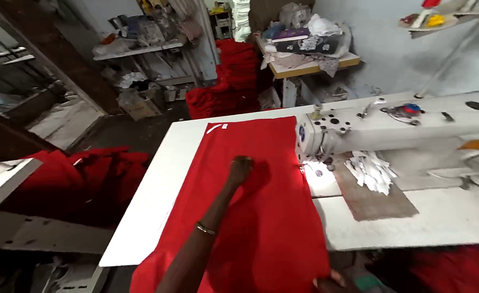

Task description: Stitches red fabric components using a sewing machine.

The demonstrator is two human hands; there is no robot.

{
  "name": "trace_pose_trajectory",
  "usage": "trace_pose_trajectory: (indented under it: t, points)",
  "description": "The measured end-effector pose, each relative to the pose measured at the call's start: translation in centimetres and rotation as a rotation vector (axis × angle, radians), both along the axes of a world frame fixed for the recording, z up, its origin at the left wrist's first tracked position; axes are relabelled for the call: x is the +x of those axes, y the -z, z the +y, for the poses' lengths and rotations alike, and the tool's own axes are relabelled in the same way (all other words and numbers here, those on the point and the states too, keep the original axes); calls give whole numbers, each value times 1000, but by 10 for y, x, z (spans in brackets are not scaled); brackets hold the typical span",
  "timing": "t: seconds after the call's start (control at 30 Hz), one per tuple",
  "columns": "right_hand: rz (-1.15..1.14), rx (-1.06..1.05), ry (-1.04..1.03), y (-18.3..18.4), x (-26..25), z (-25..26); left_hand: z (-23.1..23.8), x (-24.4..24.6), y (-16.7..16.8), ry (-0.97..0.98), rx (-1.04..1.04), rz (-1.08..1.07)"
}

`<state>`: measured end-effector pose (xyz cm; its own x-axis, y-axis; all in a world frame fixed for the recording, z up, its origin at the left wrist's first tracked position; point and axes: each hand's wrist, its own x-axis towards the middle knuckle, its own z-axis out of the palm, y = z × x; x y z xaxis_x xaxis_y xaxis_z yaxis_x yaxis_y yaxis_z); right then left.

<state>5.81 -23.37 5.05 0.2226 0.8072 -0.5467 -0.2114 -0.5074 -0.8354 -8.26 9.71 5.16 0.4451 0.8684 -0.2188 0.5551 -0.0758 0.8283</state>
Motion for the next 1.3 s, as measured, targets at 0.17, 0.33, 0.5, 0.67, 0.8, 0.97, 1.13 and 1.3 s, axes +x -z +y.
trace_pose_trajectory:
  t: [0.17, 0.33, 0.5, 0.67, 0.8, 0.97, 1.13, 1.3]
  points:
    - [-86, -57, 257, 19, 8, 16, -145, 92, 17, 367, 115, 16]
    - [-319, -65, -328, 8, 15, -6, -189, 79, 26, 311, 270, 1]
    - [-533, 171, -898, -25, 31, -10, -234, 54, 18, 502, 481, 228]
    - [-752, 145, -422, -34, 71, 61, -260, 51, 40, 311, 642, 23]
    - [-981, 136, -218, 5, 72, 149, -266, 60, 19, 330, 450, 34]
    - [-1076, 150, -185, 15, 61, 156, -262, 66, 30, 328, 574, 100]
    - [-1123, 347, -45, 24, 43, 114, -254, 72, 42, 320, 721, 154]
    - [-1171, 404, -13, 32, 54, 132, -253, 76, 46, 319, 805, 188]
